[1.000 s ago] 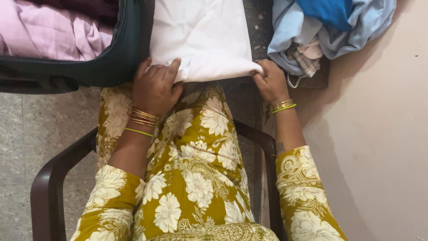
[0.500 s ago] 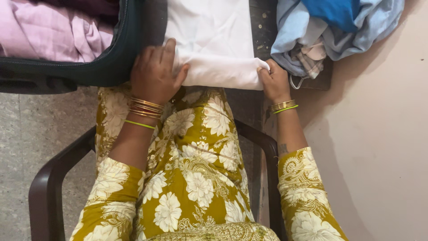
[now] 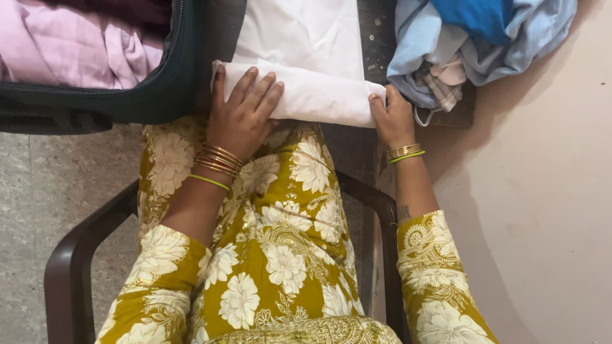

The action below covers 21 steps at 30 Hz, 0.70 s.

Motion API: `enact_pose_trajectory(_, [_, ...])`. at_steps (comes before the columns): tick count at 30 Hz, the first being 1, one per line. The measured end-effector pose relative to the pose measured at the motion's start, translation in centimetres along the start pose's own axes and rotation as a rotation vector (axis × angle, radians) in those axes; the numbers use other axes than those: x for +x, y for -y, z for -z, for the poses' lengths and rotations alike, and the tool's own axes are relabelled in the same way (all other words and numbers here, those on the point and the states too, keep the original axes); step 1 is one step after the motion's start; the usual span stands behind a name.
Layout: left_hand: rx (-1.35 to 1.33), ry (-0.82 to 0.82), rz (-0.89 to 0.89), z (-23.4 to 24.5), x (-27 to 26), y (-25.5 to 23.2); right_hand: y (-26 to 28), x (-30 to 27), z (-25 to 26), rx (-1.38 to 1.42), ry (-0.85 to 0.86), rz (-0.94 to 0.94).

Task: The person folds white and blue clothing items by hand on a wooden surface and places them into a black suitcase.

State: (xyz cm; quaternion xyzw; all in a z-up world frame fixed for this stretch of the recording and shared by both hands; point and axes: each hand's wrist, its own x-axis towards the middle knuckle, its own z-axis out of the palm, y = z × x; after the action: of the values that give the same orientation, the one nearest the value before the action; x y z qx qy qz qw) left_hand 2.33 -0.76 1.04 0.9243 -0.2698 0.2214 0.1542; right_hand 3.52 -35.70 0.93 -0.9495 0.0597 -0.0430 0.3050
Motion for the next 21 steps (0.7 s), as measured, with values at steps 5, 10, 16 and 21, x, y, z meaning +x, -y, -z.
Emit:
enact_pose_trajectory(5, [0.068, 0.014, -0.018, -1.3, 0.4, 0.1, 0.4, 0.0, 0.0, -0.008, 0.002, -0.024])
enact_pose_trajectory(10, [-0.079, 0.009, -0.026, -0.3, -0.3, -0.8, 0.7, -0.3, 0.2, -0.042, -0.002, -0.001])
enact_pose_trajectory(16, [0.069, 0.112, 0.031, -0.3, -1.2, -2.1, 0.5, -0.3, -0.2, -0.011, -0.017, 0.047])
enact_pose_trajectory(21, [0.056, 0.077, 0.004, -0.1, -0.3, -1.7, 2.3, -0.8, 0.7, -0.033, -0.076, 0.162])
